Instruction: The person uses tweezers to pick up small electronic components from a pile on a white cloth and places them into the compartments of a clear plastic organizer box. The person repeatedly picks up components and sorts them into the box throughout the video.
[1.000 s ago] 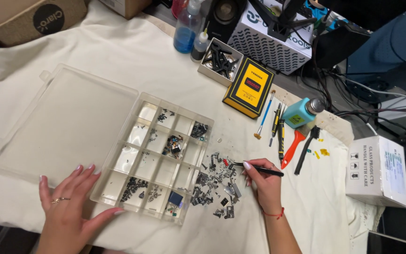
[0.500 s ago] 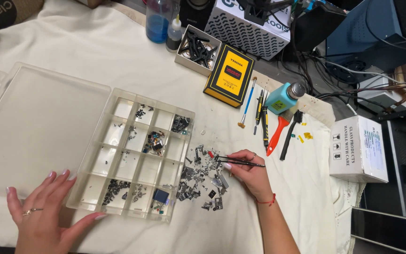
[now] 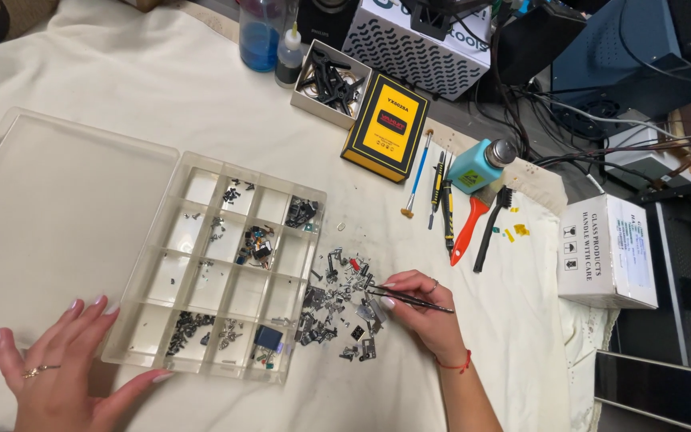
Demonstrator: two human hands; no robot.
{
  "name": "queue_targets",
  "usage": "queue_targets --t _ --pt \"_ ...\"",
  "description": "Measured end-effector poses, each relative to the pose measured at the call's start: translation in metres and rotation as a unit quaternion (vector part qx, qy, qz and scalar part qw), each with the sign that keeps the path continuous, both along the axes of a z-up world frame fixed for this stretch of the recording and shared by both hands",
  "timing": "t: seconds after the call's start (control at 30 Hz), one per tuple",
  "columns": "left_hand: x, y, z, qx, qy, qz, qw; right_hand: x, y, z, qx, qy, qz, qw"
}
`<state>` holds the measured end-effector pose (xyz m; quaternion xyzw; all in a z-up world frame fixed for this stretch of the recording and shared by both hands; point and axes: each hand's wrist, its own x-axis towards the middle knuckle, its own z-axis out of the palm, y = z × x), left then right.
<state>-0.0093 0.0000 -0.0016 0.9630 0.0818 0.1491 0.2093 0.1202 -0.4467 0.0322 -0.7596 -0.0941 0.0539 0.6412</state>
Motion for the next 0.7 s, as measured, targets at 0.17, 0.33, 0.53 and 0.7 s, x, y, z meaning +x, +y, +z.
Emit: queue_targets --t 0.17,0.33,0.53,0.7 --pt "0.0003 -0.0008 0.0031 -0.006 -0.006 -0.005 1.0 -0.0065 0.0049 0.0006 0.015 0.013 -0.033 0.999" --pt "-0.0004 -0.0011 0.0028 -0.01 0.011 0.003 1.0 -0.007 0.0091 0.002 0.035 0.059 -0.056 0.996" --pt "0.0006 -0.0008 0.0042 -0.018 0.007 0.0 1.0 -0.0061 0.0071 -0.0011 -0.013 0.073 -0.084 0.994" --pt "0.0004 0.0008 0.0002 0.004 0.018 0.004 1.0 -0.0076 0.0104 -0.0017 -0.007 0.064 -0.093 0.994"
